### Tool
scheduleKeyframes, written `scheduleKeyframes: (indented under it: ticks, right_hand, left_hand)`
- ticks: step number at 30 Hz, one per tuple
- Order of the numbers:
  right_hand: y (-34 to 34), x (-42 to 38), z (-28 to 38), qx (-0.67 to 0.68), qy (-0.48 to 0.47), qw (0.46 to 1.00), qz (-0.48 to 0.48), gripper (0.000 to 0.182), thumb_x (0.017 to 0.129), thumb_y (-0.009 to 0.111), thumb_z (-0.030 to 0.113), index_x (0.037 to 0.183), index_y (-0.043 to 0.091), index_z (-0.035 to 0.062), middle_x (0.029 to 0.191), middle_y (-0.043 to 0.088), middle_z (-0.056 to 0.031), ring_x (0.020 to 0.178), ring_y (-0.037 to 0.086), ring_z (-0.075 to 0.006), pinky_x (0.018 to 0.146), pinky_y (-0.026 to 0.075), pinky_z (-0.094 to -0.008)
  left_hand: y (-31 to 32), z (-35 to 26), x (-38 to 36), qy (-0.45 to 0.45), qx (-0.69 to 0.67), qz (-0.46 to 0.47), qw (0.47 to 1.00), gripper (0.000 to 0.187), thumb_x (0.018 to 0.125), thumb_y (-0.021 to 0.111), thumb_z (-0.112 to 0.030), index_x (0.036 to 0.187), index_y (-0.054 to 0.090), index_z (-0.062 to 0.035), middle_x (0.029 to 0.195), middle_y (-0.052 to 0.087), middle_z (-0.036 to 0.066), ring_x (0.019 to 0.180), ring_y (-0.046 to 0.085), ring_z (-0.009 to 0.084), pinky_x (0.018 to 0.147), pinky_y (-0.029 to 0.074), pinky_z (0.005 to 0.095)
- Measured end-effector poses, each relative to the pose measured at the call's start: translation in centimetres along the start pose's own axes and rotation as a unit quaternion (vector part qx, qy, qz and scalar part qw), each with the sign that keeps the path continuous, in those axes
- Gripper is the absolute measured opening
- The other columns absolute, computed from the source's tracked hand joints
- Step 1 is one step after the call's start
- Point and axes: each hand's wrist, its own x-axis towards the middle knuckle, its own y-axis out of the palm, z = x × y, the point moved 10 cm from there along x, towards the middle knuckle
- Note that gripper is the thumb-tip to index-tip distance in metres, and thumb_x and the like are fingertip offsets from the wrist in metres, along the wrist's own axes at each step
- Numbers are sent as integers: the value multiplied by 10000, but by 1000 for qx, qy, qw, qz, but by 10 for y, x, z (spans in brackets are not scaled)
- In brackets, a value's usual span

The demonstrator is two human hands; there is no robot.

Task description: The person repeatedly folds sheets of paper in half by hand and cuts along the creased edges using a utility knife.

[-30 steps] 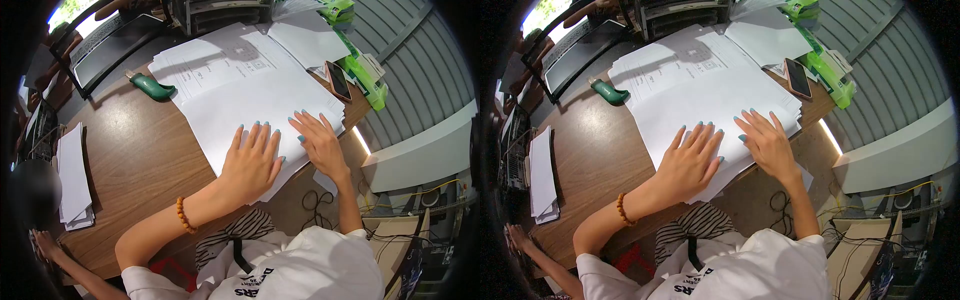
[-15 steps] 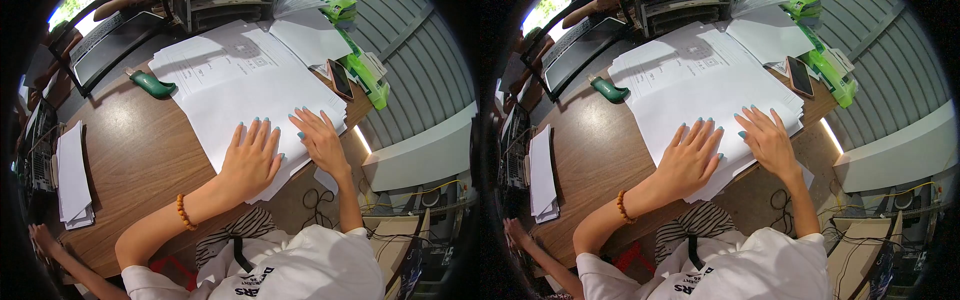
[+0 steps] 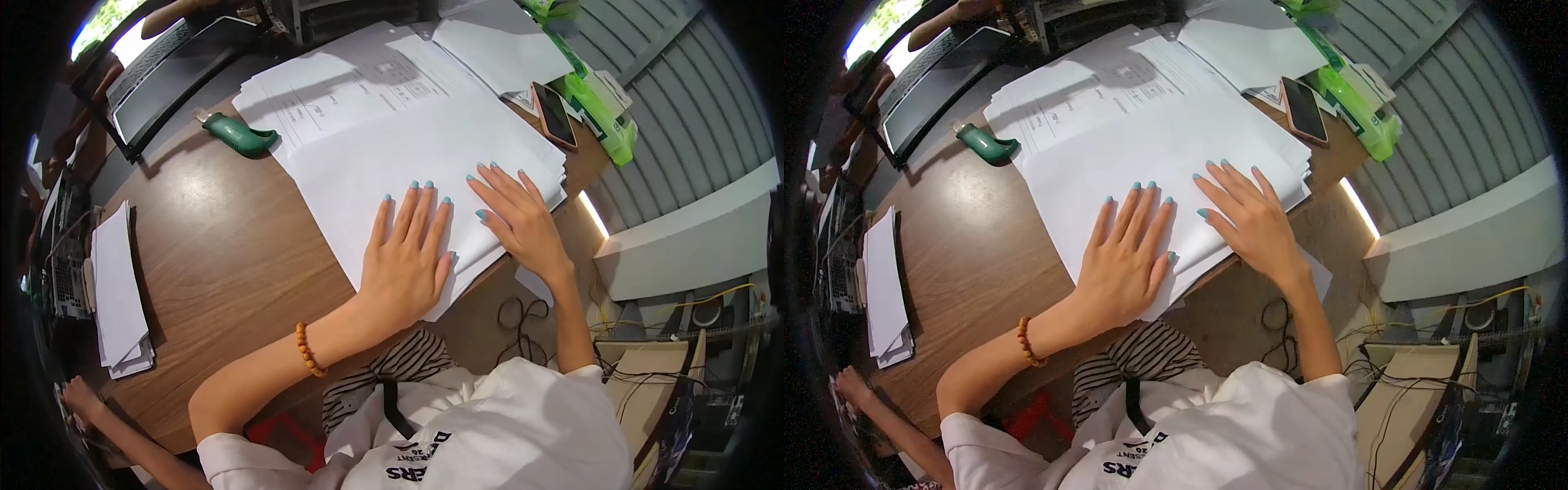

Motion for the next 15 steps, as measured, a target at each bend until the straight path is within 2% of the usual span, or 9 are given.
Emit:
scheduleKeyframes:
  ticks: [2,3,5,6,7,10,11,13,15]
  right_hand:
    - [-6,-1,12,-105,14,994,-36,499,849,557,166,1323,420,88,1385,369,-156,1284,347,-305,1056,232,-492]
    - [-7,-2,23,-106,19,994,-37,499,849,557,166,1323,420,88,1385,369,-156,1284,347,-305,1056,232,-492]
    - [-7,-7,55,59,-13,998,-30,619,811,604,156,1367,343,84,1439,254,-174,1326,265,-321,1064,210,-511]
    - [3,-10,60,52,-5,999,-11,674,798,617,171,1391,304,100,1460,193,-174,1353,178,-352,1073,168,-528]
    - [6,-12,52,51,0,999,-11,674,798,617,171,1391,304,100,1460,193,-174,1353,178,-352,1073,168,-528]
    - [-6,-22,-10,27,106,992,-69,710,794,632,195,1411,282,152,1483,125,-171,1361,82,-400,1067,101,-569]
    - [-7,-26,-24,26,106,992,-68,710,794,632,195,1411,282,152,1483,125,-171,1361,82,-400,1067,101,-569]
    - [-17,-40,-69,-11,186,975,-122,693,810,620,191,1414,281,192,1489,109,-165,1365,79,-391,1056,84,-593]
    - [-16,-49,-102,-9,221,966,-131,673,822,605,183,1413,283,205,1492,105,-160,1365,80,-390,1052,82,-599]
  left_hand:
    - [1,-1,0,-3,-2,4,1000,565,866,448,-265,1357,308,-25,1404,300,192,1326,249,323,1083,156,478]
    - [0,-1,0,-3,-1,-7,1000,559,861,461,-281,1338,343,-14,1392,323,195,1319,268,319,1077,169,479]
    - [-2,-1,0,0,-4,-17,1000,557,857,474,-297,1320,378,-3,1379,346,198,1311,286,314,1070,183,480]
    - [-1,0,0,-2,0,-3,1000,568,860,463,-284,1344,336,-15,1397,316,191,1321,265,317,1077,171,477]
    - [1,1,0,-3,7,10,1000,583,863,452,-271,1368,295,-27,1414,287,185,1330,245,320,1084,160,474]
    - [1,1,1,-6,5,16,1000,578,871,441,-272,1375,287,-32,1421,277,183,1333,240,316,1088,155,468]
    - [2,1,1,-9,7,20,1000,576,875,436,-273,1377,284,-34,1423,274,183,1335,237,313,1090,150,465]
    - [2,1,1,-8,9,24,1000,574,878,434,-274,1378,283,-36,1425,272,182,1338,233,309,1093,146,463]
    - [2,1,1,-5,12,26,1000,572,881,431,-274,1379,282,-37,1426,270,182,1341,229,304,1095,141,461]
